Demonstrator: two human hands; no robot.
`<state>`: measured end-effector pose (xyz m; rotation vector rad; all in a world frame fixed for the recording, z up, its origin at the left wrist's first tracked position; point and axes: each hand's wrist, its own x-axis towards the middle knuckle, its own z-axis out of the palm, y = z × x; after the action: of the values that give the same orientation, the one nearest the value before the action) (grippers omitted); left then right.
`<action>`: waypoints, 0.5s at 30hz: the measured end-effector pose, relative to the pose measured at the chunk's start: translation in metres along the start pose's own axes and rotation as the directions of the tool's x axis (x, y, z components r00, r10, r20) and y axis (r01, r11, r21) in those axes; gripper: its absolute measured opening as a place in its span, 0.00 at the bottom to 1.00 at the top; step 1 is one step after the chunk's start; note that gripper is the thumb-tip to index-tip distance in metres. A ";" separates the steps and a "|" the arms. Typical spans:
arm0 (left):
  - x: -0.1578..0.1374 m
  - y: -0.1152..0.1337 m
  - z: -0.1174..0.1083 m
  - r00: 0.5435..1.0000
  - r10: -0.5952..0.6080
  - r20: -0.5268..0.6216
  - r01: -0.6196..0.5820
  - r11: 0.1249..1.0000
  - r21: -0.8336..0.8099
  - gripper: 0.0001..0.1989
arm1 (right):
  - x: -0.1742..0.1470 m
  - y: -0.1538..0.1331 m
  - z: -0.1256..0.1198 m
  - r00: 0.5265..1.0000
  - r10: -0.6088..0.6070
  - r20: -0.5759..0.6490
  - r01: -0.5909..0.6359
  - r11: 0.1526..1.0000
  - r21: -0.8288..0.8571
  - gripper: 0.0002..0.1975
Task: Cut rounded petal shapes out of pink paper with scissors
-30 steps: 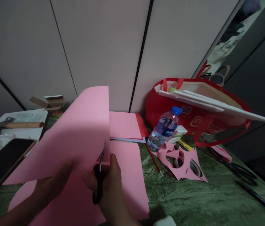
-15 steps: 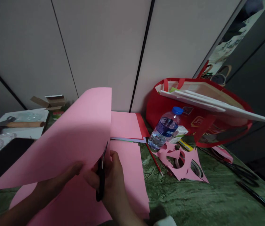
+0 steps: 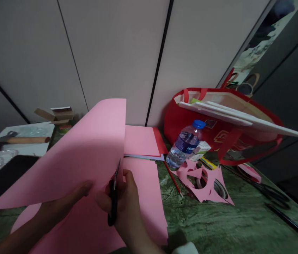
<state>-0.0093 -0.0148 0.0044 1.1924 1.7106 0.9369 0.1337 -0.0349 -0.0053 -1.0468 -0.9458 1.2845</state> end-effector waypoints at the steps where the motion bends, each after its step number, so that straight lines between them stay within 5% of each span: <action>1: 0.000 -0.001 0.000 1.000 0.017 -0.001 -0.017 1.000 0.007 0.18 | 0.000 0.000 0.000 1.000 0.001 0.006 -0.001 1.000 0.001 0.21; 15: 0.003 0.001 -0.002 0.989 0.147 -0.001 -0.147 0.986 0.075 0.17 | 0.000 -0.002 -0.001 0.997 0.063 0.037 -0.064 0.998 0.026 0.21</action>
<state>-0.0117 -0.0121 0.0059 1.3823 1.6936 0.9721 0.1348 -0.0350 -0.0040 -1.0436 -0.9260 1.3691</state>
